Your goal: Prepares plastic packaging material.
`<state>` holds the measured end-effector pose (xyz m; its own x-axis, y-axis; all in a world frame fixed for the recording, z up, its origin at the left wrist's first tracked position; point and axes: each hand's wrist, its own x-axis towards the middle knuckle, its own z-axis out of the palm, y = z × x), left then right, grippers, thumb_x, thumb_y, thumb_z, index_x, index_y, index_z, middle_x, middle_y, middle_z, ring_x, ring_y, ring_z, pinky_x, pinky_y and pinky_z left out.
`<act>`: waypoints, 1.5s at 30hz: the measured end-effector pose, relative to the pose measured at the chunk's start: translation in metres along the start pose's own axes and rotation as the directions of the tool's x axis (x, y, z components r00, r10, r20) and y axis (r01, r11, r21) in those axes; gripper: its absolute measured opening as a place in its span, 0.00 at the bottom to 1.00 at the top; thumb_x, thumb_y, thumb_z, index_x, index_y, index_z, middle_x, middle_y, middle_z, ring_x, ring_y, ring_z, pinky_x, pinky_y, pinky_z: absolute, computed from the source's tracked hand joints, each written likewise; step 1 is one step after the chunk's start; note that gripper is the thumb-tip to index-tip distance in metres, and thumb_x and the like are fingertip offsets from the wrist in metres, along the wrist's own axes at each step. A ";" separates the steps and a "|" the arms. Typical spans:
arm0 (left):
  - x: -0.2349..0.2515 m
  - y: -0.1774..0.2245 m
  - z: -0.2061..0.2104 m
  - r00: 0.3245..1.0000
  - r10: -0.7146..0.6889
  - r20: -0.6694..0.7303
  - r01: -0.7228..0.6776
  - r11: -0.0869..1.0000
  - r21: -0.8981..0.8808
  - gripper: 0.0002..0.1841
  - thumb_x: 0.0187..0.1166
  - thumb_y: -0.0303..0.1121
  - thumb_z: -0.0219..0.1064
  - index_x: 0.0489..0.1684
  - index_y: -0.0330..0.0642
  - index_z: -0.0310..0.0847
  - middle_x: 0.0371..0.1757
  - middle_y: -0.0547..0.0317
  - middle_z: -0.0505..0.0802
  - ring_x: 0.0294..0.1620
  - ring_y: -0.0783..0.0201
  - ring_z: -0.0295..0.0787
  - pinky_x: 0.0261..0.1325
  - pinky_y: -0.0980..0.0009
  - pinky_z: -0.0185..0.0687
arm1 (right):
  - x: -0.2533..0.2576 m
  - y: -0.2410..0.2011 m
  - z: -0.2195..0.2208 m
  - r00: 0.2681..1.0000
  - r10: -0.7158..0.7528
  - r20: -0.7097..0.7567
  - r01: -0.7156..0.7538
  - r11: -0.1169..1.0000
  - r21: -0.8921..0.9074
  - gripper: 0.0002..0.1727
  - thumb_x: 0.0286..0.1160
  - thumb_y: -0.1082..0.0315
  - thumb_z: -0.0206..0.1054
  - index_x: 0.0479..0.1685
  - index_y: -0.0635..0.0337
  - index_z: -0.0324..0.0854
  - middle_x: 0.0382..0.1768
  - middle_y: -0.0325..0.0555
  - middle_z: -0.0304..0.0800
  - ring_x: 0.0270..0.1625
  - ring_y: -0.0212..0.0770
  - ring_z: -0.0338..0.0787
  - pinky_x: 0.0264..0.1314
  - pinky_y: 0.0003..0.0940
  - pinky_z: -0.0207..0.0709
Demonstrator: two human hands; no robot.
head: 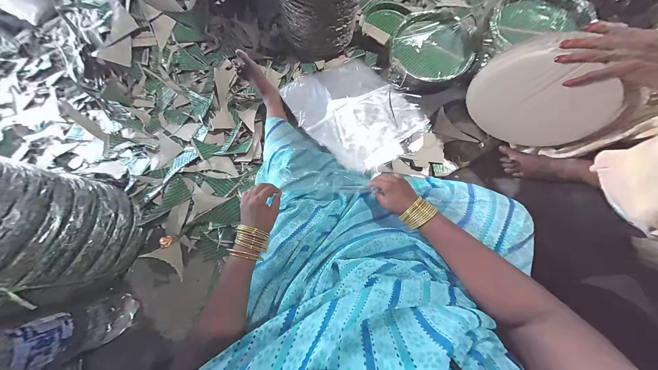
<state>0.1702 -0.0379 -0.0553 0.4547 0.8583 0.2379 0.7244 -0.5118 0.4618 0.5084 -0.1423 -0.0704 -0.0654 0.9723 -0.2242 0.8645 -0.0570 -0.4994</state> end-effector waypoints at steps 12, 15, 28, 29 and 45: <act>-0.014 -0.019 -0.007 0.985 -0.171 0.016 0.171 0.985 0.005 0.10 0.78 0.23 0.65 0.47 0.26 0.91 0.57 0.34 0.94 0.63 0.37 0.90 0.70 0.40 0.78 | -0.008 -0.001 -0.003 0.993 -0.056 -0.101 0.059 0.998 0.027 0.14 0.80 0.66 0.68 0.52 0.68 0.91 0.60 0.62 0.92 0.64 0.62 0.89 0.72 0.65 0.70; -0.013 -0.025 -0.016 0.972 -0.235 0.028 0.234 0.971 0.037 0.11 0.79 0.23 0.64 0.49 0.26 0.90 0.61 0.34 0.92 0.65 0.38 0.89 0.72 0.43 0.78 | -0.011 -0.001 -0.009 0.996 -0.040 -0.081 0.039 0.999 -0.014 0.12 0.82 0.70 0.64 0.51 0.67 0.91 0.58 0.62 0.93 0.66 0.62 0.88 0.73 0.64 0.69; 0.037 -0.108 -0.024 0.727 -0.681 -0.085 0.584 0.678 -0.446 0.24 0.84 0.22 0.62 0.77 0.21 0.69 0.77 0.28 0.79 0.78 0.50 0.78 0.80 0.64 0.70 | -0.017 -0.046 0.025 0.915 -0.388 -0.110 0.392 0.920 0.015 0.13 0.81 0.70 0.61 0.46 0.70 0.88 0.55 0.62 0.93 0.63 0.63 0.90 0.65 0.63 0.76; 0.039 -0.110 -0.022 0.669 -0.738 -0.086 0.572 0.585 -0.575 0.28 0.85 0.24 0.59 0.83 0.21 0.60 0.83 0.28 0.72 0.81 0.49 0.73 0.82 0.63 0.67 | -0.019 -0.055 0.032 0.896 -0.427 -0.120 0.438 0.895 0.085 0.12 0.81 0.71 0.62 0.47 0.70 0.89 0.55 0.62 0.93 0.61 0.61 0.92 0.64 0.61 0.80; 0.020 -0.028 0.001 0.843 -0.508 0.175 0.518 0.681 -0.518 0.26 0.77 0.19 0.62 0.78 0.29 0.72 0.70 0.35 0.84 0.56 0.58 0.87 0.61 0.61 0.82 | 0.035 -0.025 -0.043 0.969 -0.076 0.236 0.088 0.995 -0.039 0.59 0.58 0.75 0.81 0.96 0.49 0.51 0.96 0.55 0.44 0.94 0.69 0.48 0.84 0.81 0.45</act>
<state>0.1592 -0.0068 -0.0643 0.1059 0.9772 -0.1839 0.4607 0.1157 0.8800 0.5061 -0.0968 -0.0299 -0.2465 0.8930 -0.3765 0.8742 0.0372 -0.4842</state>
